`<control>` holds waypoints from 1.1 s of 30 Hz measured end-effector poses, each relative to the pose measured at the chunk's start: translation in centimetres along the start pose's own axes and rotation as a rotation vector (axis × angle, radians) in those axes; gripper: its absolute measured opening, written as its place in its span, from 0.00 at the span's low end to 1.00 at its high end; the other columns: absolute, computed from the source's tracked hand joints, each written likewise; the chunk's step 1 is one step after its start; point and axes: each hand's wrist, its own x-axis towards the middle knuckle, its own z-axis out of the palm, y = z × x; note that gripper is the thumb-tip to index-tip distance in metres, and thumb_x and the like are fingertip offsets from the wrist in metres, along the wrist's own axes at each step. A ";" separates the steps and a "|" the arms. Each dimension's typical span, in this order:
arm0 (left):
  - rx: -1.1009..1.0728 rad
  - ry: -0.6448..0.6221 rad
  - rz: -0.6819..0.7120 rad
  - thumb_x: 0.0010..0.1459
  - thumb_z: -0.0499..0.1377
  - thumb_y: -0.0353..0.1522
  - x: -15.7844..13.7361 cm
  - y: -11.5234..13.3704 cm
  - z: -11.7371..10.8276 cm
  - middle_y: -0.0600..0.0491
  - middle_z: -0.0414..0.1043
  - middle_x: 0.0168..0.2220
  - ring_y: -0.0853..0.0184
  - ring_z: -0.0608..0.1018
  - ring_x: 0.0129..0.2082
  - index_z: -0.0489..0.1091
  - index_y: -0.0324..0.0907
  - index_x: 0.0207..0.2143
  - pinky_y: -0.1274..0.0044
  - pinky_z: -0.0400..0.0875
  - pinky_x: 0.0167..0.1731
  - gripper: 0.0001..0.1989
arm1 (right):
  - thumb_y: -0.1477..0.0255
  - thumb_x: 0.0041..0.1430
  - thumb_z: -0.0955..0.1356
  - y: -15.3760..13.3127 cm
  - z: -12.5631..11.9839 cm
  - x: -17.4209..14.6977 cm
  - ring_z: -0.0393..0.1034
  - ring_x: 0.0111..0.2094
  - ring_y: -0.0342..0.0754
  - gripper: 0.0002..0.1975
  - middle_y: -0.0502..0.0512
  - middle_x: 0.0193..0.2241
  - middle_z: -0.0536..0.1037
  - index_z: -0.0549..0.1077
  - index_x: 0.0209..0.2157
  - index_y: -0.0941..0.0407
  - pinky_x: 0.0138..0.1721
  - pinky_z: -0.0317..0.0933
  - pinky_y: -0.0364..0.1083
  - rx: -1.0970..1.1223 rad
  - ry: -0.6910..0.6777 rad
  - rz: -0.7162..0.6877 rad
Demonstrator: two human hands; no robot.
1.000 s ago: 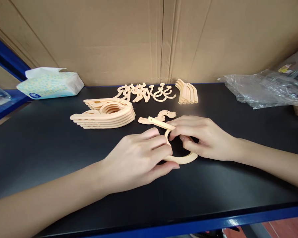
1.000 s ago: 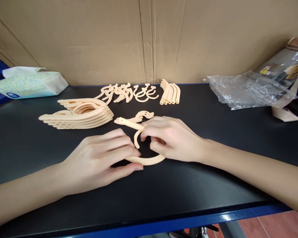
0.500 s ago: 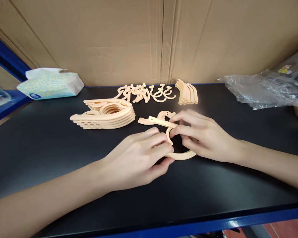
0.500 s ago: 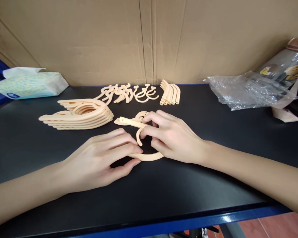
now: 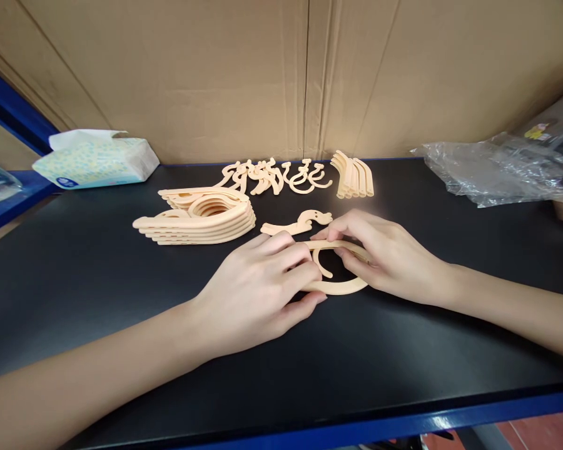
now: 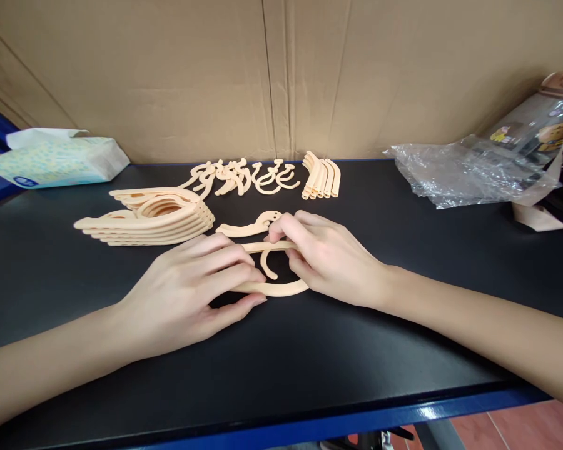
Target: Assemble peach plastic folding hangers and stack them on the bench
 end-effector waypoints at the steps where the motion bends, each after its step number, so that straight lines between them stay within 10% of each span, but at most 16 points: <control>1: -0.002 0.000 -0.003 0.63 0.57 0.33 0.0 0.0 0.0 0.54 0.75 0.35 0.65 0.72 0.36 0.73 0.41 0.33 0.73 0.65 0.36 0.07 | 0.84 0.57 0.62 0.0 0.0 0.0 0.69 0.38 0.44 0.13 0.53 0.39 0.74 0.64 0.43 0.56 0.35 0.62 0.42 0.014 -0.003 0.016; 33: -0.026 -0.036 -0.107 0.63 0.58 0.36 0.3 -0.7 0.0 0.53 0.74 0.33 0.65 0.71 0.36 0.74 0.40 0.33 0.75 0.65 0.34 0.10 | 0.81 0.59 0.60 -0.6 -0.9 0.8 0.69 0.37 0.50 0.07 0.56 0.37 0.76 0.65 0.37 0.55 0.41 0.61 0.51 -0.109 0.045 -0.115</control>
